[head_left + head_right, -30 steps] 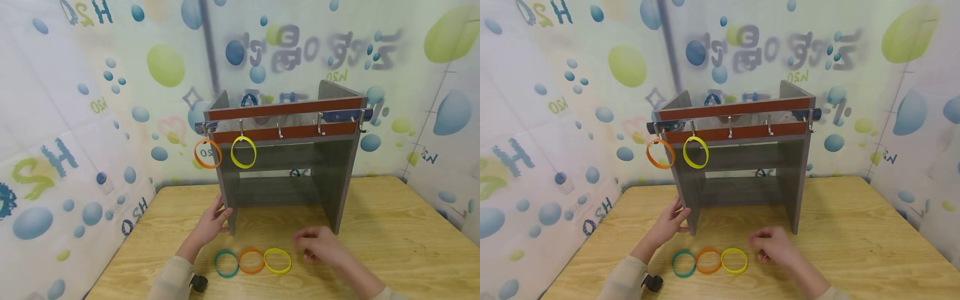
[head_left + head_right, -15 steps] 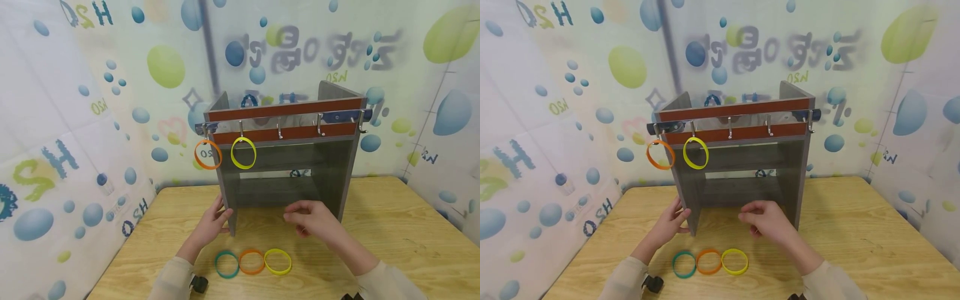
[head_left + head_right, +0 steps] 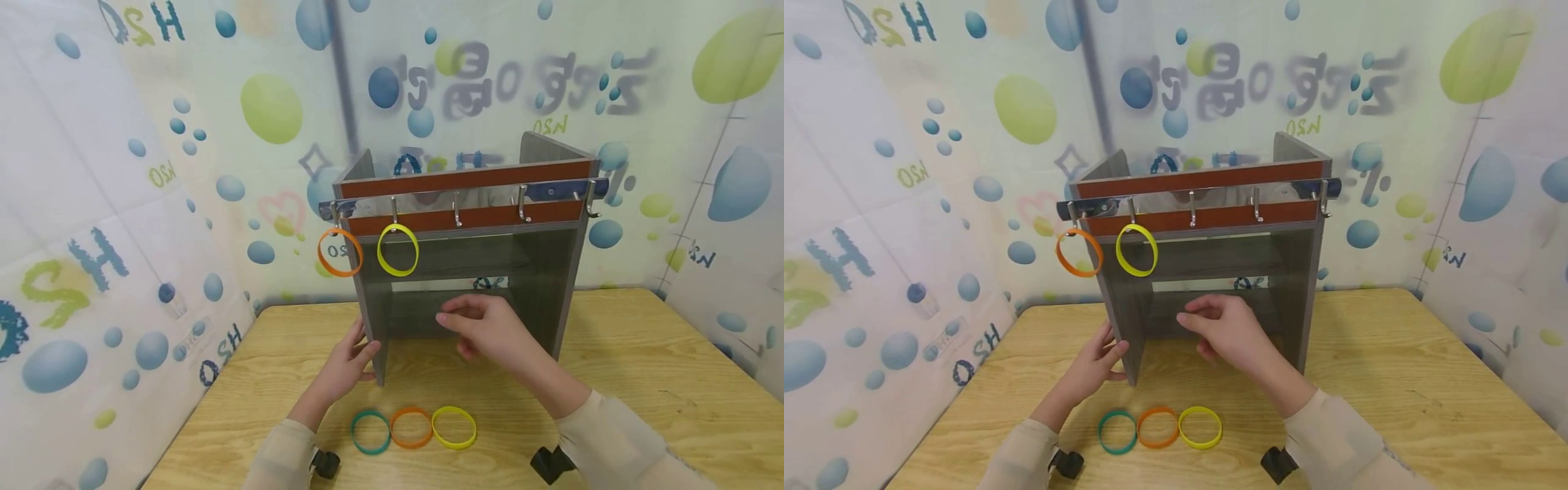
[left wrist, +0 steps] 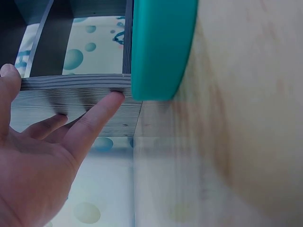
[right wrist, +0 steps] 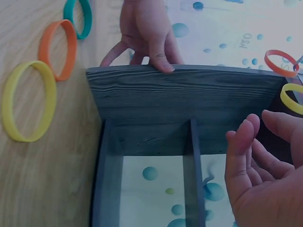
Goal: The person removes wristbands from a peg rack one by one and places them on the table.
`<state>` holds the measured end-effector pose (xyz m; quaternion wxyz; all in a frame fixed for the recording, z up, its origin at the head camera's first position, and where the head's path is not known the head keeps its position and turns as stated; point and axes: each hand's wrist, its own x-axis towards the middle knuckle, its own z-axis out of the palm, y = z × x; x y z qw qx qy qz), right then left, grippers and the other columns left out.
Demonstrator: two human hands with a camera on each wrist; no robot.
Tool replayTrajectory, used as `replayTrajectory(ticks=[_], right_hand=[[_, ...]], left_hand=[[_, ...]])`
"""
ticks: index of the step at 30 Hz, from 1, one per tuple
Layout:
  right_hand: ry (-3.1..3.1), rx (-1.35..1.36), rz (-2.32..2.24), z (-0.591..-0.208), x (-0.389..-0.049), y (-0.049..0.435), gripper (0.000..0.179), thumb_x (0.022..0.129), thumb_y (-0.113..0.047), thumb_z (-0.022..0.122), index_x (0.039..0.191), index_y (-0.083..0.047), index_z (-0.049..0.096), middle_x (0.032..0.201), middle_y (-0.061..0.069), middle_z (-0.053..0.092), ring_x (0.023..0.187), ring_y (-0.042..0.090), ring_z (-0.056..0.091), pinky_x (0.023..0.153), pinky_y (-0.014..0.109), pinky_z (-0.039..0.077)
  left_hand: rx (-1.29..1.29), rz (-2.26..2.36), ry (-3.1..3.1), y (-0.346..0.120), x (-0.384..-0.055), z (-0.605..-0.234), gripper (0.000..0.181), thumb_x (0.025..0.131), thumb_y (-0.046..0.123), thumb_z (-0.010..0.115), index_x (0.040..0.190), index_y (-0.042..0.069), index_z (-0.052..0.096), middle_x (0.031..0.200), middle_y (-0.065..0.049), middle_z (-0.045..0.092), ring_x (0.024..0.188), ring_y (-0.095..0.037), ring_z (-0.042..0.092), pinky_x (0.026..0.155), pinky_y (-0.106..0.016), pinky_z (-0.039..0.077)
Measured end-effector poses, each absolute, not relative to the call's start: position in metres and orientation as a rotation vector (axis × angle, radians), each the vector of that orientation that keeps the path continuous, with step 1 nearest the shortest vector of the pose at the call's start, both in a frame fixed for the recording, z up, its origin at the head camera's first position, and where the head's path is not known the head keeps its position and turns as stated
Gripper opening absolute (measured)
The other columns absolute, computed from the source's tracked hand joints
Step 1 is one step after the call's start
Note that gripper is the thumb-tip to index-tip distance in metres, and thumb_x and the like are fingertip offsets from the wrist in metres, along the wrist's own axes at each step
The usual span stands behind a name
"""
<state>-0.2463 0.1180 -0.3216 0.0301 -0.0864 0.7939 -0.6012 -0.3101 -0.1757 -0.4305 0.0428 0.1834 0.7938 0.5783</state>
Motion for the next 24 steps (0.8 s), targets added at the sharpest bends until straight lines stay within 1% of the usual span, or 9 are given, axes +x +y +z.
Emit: replayTrajectory(ticks=[3, 7, 12, 17, 24], right_hand=[[2.459, -0.285, -1.872, -0.315, -0.249, 0.114, 0.039, 0.101, -0.033, 0.076, 0.129, -0.007, 0.070, 0.107, 0.011, 0.075, 0.061, 0.017, 0.062, 0.061, 0.033, 0.059], [2.483, -0.301, -1.892, -0.306, -0.251, 0.107, 0.039, 0.101, -0.033, 0.075, 0.131, -0.008, 0.070, 0.110, 0.012, 0.076, 0.062, 0.018, 0.064, 0.064, 0.034, 0.062], [2.507, -0.304, -1.933, -0.295, -0.251, 0.096, 0.039, 0.101, -0.033, 0.076, 0.133, -0.012, 0.070, 0.114, 0.012, 0.076, 0.062, 0.019, 0.065, 0.066, 0.032, 0.062], [2.501, -0.334, -1.972, -0.289, -0.254, 0.086, 0.042, 0.102, -0.031, 0.075, 0.138, -0.011, 0.068, 0.123, 0.013, 0.075, 0.062, 0.018, 0.065, 0.067, 0.032, 0.063], [2.462, -0.338, -2.049, -0.282, -0.255, 0.078, 0.041, 0.102, -0.031, 0.075, 0.137, -0.012, 0.067, 0.123, 0.012, 0.077, 0.062, 0.016, 0.066, 0.066, 0.031, 0.062]], left_hand=[[0.556, 1.771, 2.428, -0.175, -0.310, -0.431, 0.072, 0.113, 0.029, 0.056, 0.170, 0.046, 0.015, 0.177, -0.015, 0.027, 0.152, -0.052, 0.042, 0.087, -0.057, 0.066], [0.530, 1.777, 2.424, -0.175, -0.311, -0.430, 0.071, 0.113, 0.028, 0.055, 0.168, 0.050, 0.017, 0.177, -0.010, 0.029, 0.153, -0.049, 0.043, 0.087, -0.057, 0.066], [0.541, 1.786, 2.416, -0.175, -0.311, -0.431, 0.071, 0.113, 0.027, 0.055, 0.168, 0.051, 0.018, 0.177, -0.010, 0.030, 0.153, -0.049, 0.043, 0.087, -0.058, 0.066], [0.539, 1.792, 2.419, -0.175, -0.311, -0.431, 0.070, 0.113, 0.028, 0.056, 0.168, 0.051, 0.018, 0.176, -0.010, 0.030, 0.152, -0.049, 0.044, 0.087, -0.059, 0.065], [0.536, 1.798, 2.423, -0.175, -0.310, -0.430, 0.071, 0.113, 0.027, 0.056, 0.168, 0.051, 0.019, 0.176, -0.010, 0.031, 0.152, -0.049, 0.045, 0.087, -0.059, 0.065]])
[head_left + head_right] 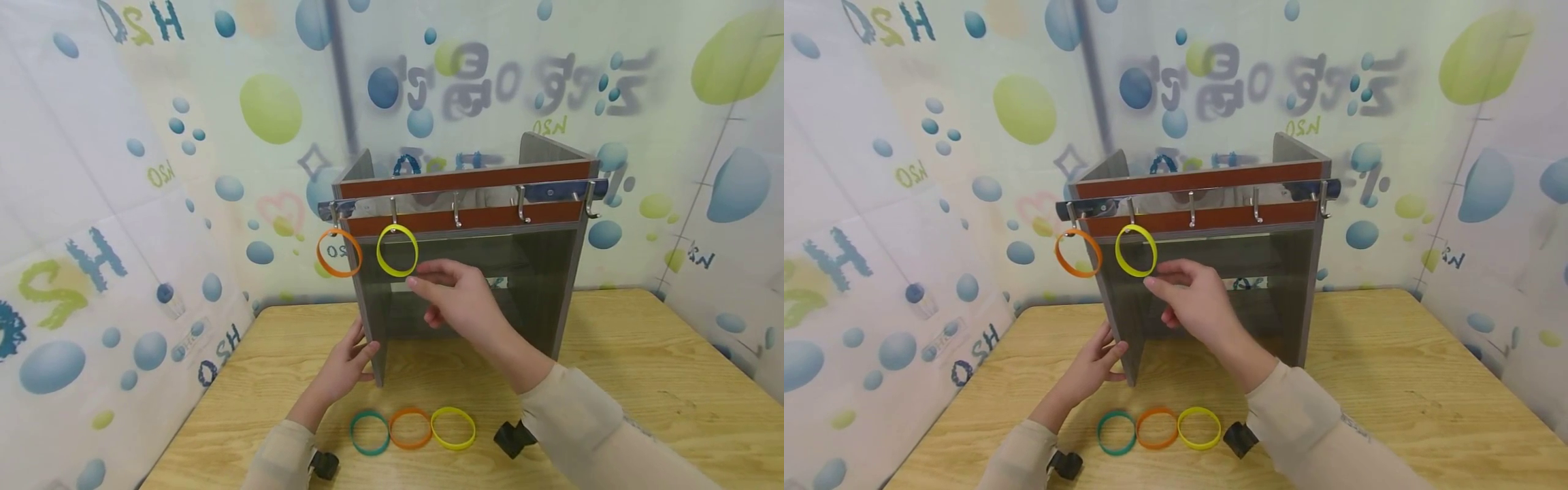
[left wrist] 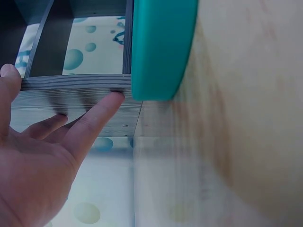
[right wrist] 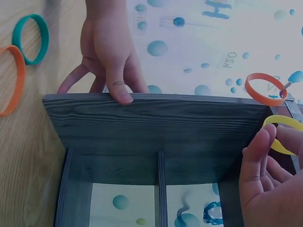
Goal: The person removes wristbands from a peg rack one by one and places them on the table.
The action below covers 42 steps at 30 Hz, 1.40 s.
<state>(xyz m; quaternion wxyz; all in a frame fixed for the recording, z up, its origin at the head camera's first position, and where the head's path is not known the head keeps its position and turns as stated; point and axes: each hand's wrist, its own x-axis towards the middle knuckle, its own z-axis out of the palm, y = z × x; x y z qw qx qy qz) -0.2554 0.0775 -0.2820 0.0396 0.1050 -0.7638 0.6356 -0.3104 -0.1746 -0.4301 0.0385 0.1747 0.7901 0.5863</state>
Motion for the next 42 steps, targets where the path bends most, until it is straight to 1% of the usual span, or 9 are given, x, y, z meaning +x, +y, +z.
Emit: replayTrajectory(ticks=[8, 11, 20, 32, 42], right_hand=[[-2.258, 0.338, 2.019, -0.280, -0.256, 0.068, 0.040, 0.102, -0.026, 0.075, 0.136, -0.007, 0.067, 0.128, 0.015, 0.075, 0.060, 0.014, 0.063, 0.065, 0.029, 0.061], [-2.237, 0.327, 2.032, -0.280, -0.257, 0.066, 0.039, 0.102, -0.024, 0.075, 0.135, -0.005, 0.067, 0.127, 0.015, 0.076, 0.059, 0.014, 0.063, 0.063, 0.028, 0.061], [-2.181, 0.301, 2.023, -0.282, -0.257, 0.064, 0.028, 0.103, -0.024, 0.075, 0.126, -0.009, 0.071, 0.121, 0.012, 0.078, 0.057, 0.015, 0.063, 0.061, 0.029, 0.061], [-2.089, 0.333, 2.051, -0.282, -0.255, 0.064, 0.025, 0.102, -0.024, 0.075, 0.123, -0.010, 0.072, 0.116, 0.010, 0.079, 0.054, 0.015, 0.061, 0.059, 0.029, 0.061], [-2.023, 0.344, 2.056, -0.280, -0.253, 0.065, 0.025, 0.104, -0.026, 0.073, 0.124, -0.010, 0.071, 0.112, 0.009, 0.080, 0.055, 0.014, 0.060, 0.058, 0.026, 0.059]], left_hand=[[0.527, 1.799, 2.423, -0.175, -0.310, -0.429, 0.071, 0.113, 0.027, 0.057, 0.168, 0.049, 0.019, 0.176, -0.010, 0.030, 0.152, -0.048, 0.045, 0.086, -0.058, 0.066], [0.530, 1.797, 2.426, -0.175, -0.310, -0.429, 0.071, 0.113, 0.026, 0.057, 0.168, 0.049, 0.019, 0.176, -0.010, 0.030, 0.152, -0.049, 0.045, 0.086, -0.058, 0.066], [0.528, 1.792, 2.426, -0.175, -0.311, -0.430, 0.071, 0.113, 0.027, 0.056, 0.168, 0.051, 0.019, 0.176, -0.010, 0.030, 0.152, -0.049, 0.044, 0.087, -0.059, 0.065], [0.540, 1.793, 2.421, -0.175, -0.311, -0.430, 0.072, 0.113, 0.026, 0.056, 0.168, 0.050, 0.018, 0.176, -0.009, 0.030, 0.152, -0.049, 0.044, 0.087, -0.057, 0.066], [0.540, 1.783, 2.435, -0.175, -0.312, -0.431, 0.071, 0.113, 0.026, 0.056, 0.168, 0.050, 0.018, 0.176, -0.010, 0.030, 0.152, -0.049, 0.044, 0.086, -0.057, 0.066]])
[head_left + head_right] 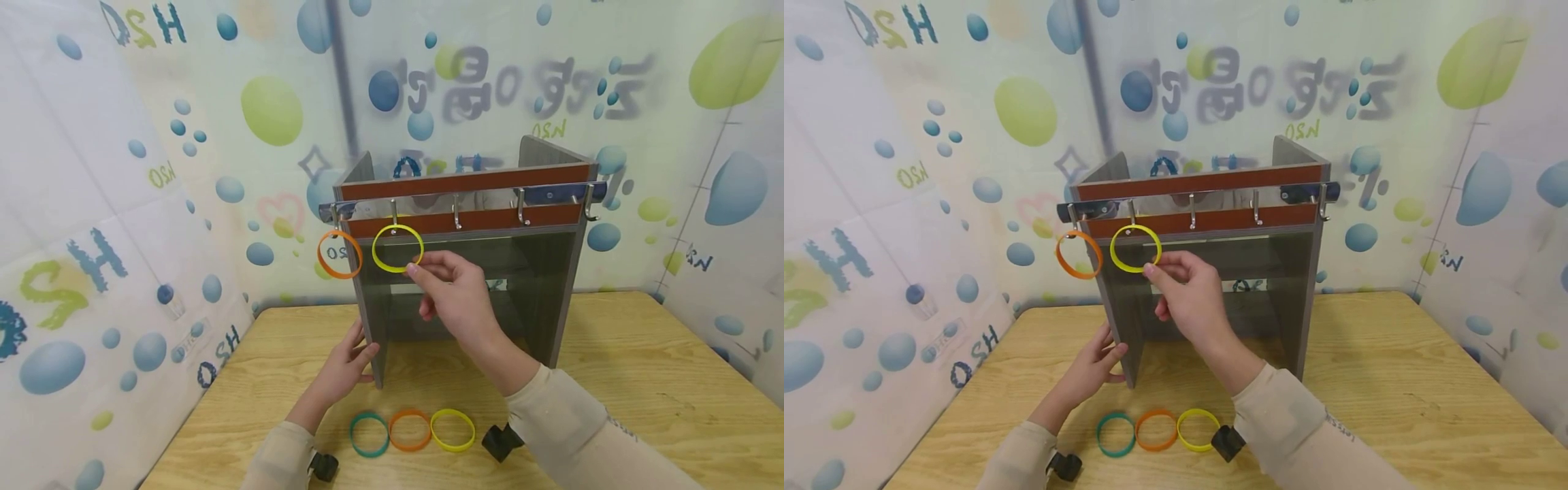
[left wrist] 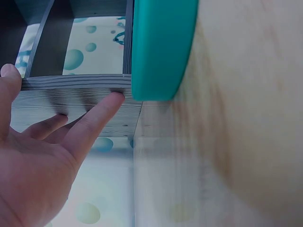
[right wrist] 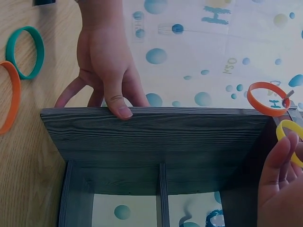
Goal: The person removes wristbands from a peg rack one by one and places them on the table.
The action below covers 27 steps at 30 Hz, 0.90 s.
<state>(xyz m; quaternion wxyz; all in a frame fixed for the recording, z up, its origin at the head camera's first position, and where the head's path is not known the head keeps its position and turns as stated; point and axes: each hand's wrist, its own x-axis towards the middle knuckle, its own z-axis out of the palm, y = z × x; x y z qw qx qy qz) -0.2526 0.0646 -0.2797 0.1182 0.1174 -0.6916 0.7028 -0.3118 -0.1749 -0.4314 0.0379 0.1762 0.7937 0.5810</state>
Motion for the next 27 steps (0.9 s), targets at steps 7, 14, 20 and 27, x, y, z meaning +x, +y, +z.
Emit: replayTrajectory(ticks=[7, 14, 20, 27], right_hand=[[-1.998, 0.365, 2.027, -0.278, -0.248, 0.066, 0.026, 0.103, -0.028, 0.075, 0.123, -0.012, 0.072, 0.108, 0.006, 0.080, 0.055, 0.015, 0.058, 0.058, 0.026, 0.058], [-1.999, 0.412, 1.981, -0.277, -0.242, 0.069, 0.025, 0.102, -0.028, 0.075, 0.122, -0.013, 0.073, 0.104, 0.004, 0.080, 0.055, 0.016, 0.058, 0.057, 0.028, 0.057], [-2.058, 0.406, 1.929, -0.279, -0.233, 0.075, 0.028, 0.102, -0.031, 0.076, 0.124, -0.015, 0.072, 0.107, 0.004, 0.079, 0.056, 0.018, 0.058, 0.058, 0.028, 0.057], [-2.082, 0.419, 1.930, -0.285, -0.223, 0.085, 0.027, 0.101, -0.032, 0.077, 0.122, -0.016, 0.072, 0.101, -0.002, 0.079, 0.054, 0.018, 0.058, 0.055, 0.030, 0.056]], left_hand=[[0.540, 1.787, 2.430, -0.175, -0.311, -0.432, 0.071, 0.113, 0.026, 0.056, 0.168, 0.050, 0.018, 0.176, -0.010, 0.031, 0.152, -0.049, 0.044, 0.086, -0.058, 0.066], [0.549, 1.785, 2.424, -0.175, -0.311, -0.432, 0.071, 0.113, 0.027, 0.055, 0.168, 0.051, 0.017, 0.177, -0.010, 0.030, 0.152, -0.049, 0.043, 0.088, -0.058, 0.065], [0.543, 1.791, 2.419, -0.175, -0.311, -0.432, 0.071, 0.113, 0.027, 0.056, 0.168, 0.051, 0.018, 0.176, -0.010, 0.030, 0.153, -0.049, 0.043, 0.088, -0.059, 0.065], [0.535, 1.794, 2.427, -0.175, -0.311, -0.431, 0.071, 0.113, 0.027, 0.056, 0.168, 0.051, 0.019, 0.176, -0.009, 0.031, 0.152, -0.049, 0.044, 0.088, -0.058, 0.065]])
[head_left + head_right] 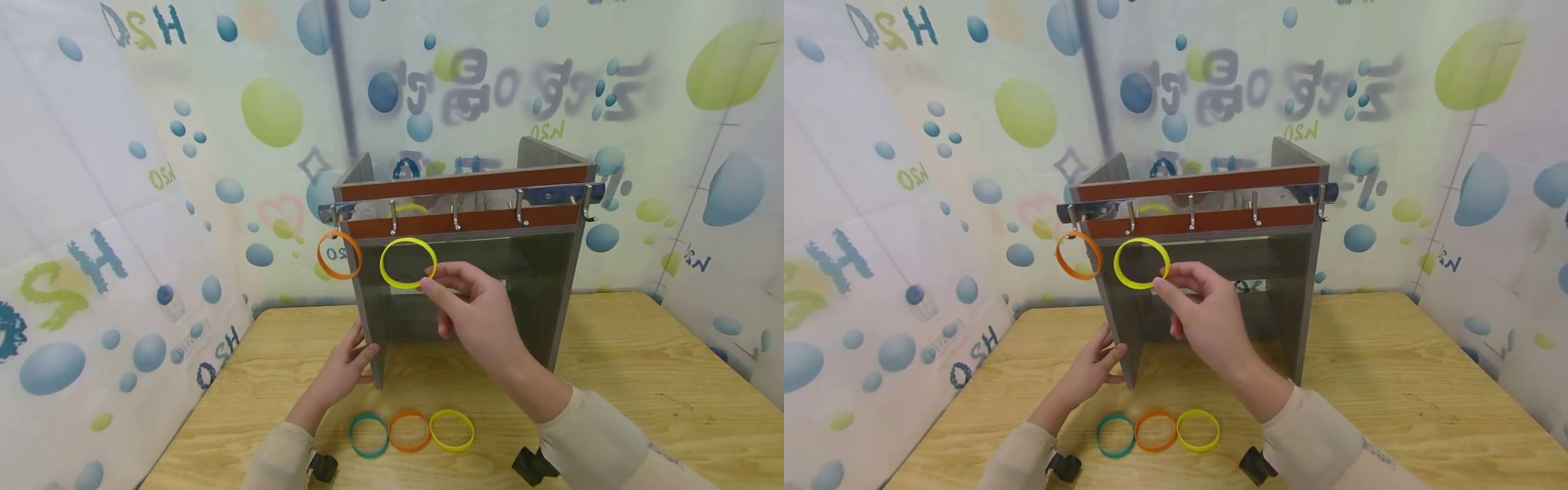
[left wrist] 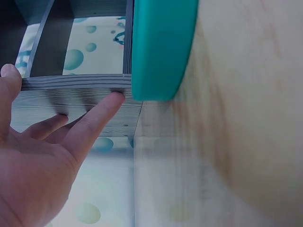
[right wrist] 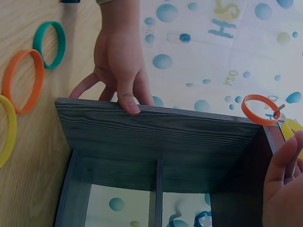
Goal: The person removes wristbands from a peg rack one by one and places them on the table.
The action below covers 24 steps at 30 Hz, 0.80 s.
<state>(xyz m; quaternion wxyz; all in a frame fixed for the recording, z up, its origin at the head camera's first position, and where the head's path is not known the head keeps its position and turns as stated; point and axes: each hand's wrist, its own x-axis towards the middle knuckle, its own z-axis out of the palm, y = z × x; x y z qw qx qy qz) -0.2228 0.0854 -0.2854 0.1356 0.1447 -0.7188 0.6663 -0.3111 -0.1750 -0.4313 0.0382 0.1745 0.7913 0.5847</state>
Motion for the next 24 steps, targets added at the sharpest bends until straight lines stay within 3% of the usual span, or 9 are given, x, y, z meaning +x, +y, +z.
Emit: replayTrajectory(ticks=[8, 24], right_hand=[[-2.162, 0.381, 1.910, -0.294, -0.213, 0.096, 0.025, 0.100, -0.033, 0.078, 0.118, -0.015, 0.072, 0.097, -0.003, 0.078, 0.055, 0.019, 0.059, 0.052, 0.029, 0.052], [-2.275, 0.278, 1.891, -0.318, -0.209, 0.120, 0.033, 0.098, -0.035, 0.080, 0.119, -0.011, 0.071, 0.096, -0.006, 0.079, 0.056, 0.019, 0.059, 0.058, 0.031, 0.056]], left_hand=[[0.519, 1.805, 2.433, -0.174, -0.310, -0.431, 0.070, 0.113, 0.025, 0.057, 0.168, 0.050, 0.021, 0.176, -0.010, 0.030, 0.152, -0.049, 0.044, 0.086, -0.057, 0.066], [0.528, 1.809, 2.415, -0.175, -0.312, -0.432, 0.071, 0.112, 0.027, 0.058, 0.167, 0.053, 0.020, 0.177, -0.008, 0.030, 0.153, -0.048, 0.044, 0.087, -0.056, 0.066]])
